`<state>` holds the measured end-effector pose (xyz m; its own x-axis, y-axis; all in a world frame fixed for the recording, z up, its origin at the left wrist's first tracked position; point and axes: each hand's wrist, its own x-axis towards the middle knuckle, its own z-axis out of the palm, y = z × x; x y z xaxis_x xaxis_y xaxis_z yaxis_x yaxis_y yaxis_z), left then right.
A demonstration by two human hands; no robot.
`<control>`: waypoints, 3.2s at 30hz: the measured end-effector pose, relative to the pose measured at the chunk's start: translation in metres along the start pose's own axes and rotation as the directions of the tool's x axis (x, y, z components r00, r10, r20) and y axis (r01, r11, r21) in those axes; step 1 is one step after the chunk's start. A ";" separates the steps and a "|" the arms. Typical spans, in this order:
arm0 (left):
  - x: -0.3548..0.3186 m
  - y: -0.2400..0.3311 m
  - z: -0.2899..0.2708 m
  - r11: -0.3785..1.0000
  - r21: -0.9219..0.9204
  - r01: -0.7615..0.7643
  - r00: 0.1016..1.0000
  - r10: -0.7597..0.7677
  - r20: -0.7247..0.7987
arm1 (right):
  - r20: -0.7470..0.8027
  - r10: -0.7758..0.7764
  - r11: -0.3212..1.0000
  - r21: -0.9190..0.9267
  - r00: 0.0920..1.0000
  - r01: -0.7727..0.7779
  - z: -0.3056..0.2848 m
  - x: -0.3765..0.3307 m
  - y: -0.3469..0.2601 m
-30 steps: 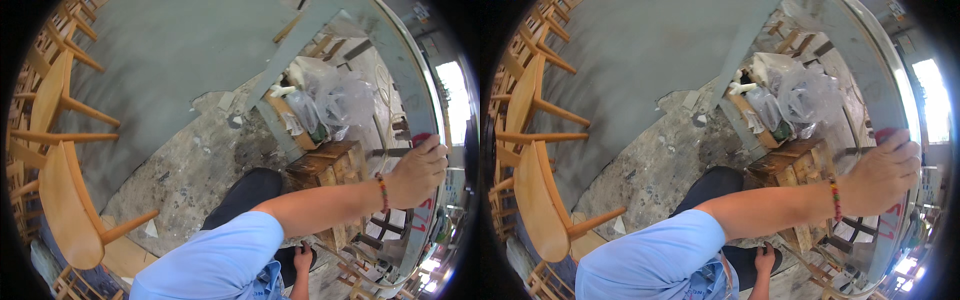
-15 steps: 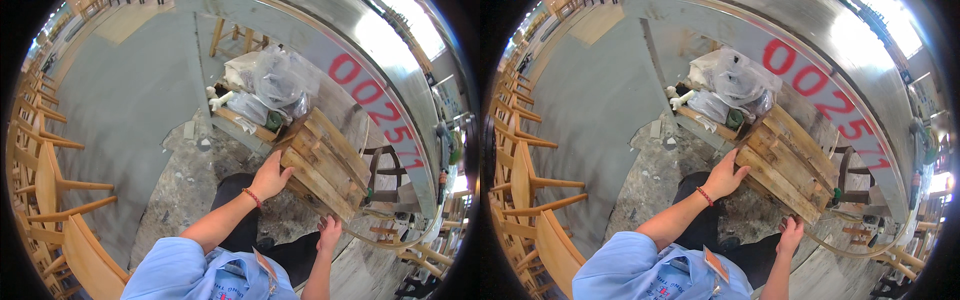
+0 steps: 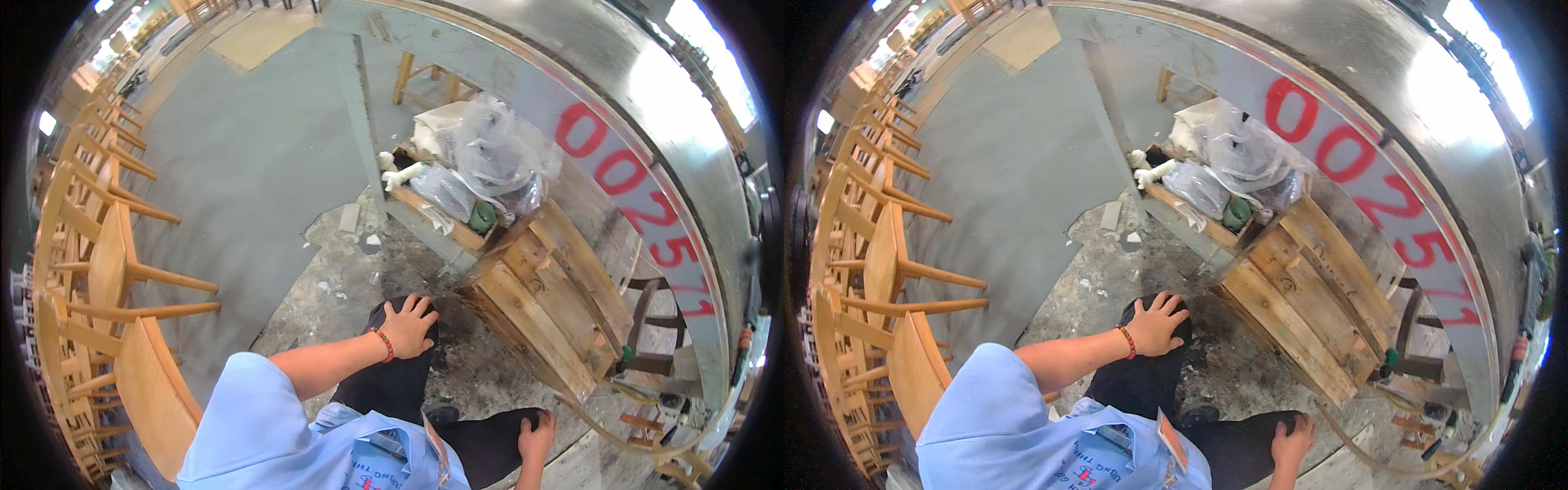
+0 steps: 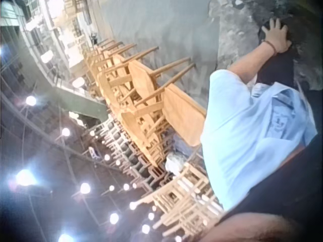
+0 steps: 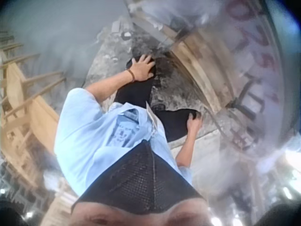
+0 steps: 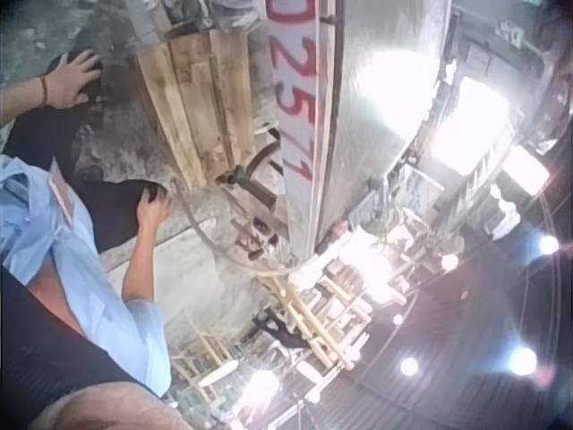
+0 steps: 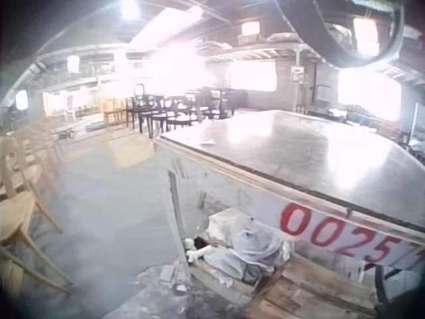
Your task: The person sits on the floor, opens a green bottle, then walks to a large plastic bag filled with white foam pieces. They repeatedly pick up foam pieces, fold or tear them, and place them back into the bag.
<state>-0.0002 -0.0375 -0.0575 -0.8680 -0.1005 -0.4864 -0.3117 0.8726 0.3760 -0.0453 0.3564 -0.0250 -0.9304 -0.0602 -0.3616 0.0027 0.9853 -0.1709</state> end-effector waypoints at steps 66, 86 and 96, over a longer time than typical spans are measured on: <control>-0.659 0.326 -0.106 -0.314 -0.874 0.371 0.493 -0.731 0.472 | 0.840 -0.480 0.769 0.265 0.251 0.582 -0.244 -0.096 -0.074; -0.592 0.235 -0.131 0.310 -0.674 0.670 0.447 -0.894 0.034 | 0.578 -0.266 0.890 0.454 0.772 -0.033 -0.376 -0.247 0.018; -0.500 0.068 -0.230 0.647 -0.646 0.404 0.845 -0.535 -0.007 | 0.269 0.001 0.948 0.307 0.963 -0.087 -0.321 -0.294 -0.031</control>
<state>0.3239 -0.0376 0.3926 -0.5696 -0.5547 -0.6065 -0.8024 0.2152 0.5567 0.1108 0.3947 0.3809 -0.7977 -0.0997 -0.5947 0.1962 0.8897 -0.4123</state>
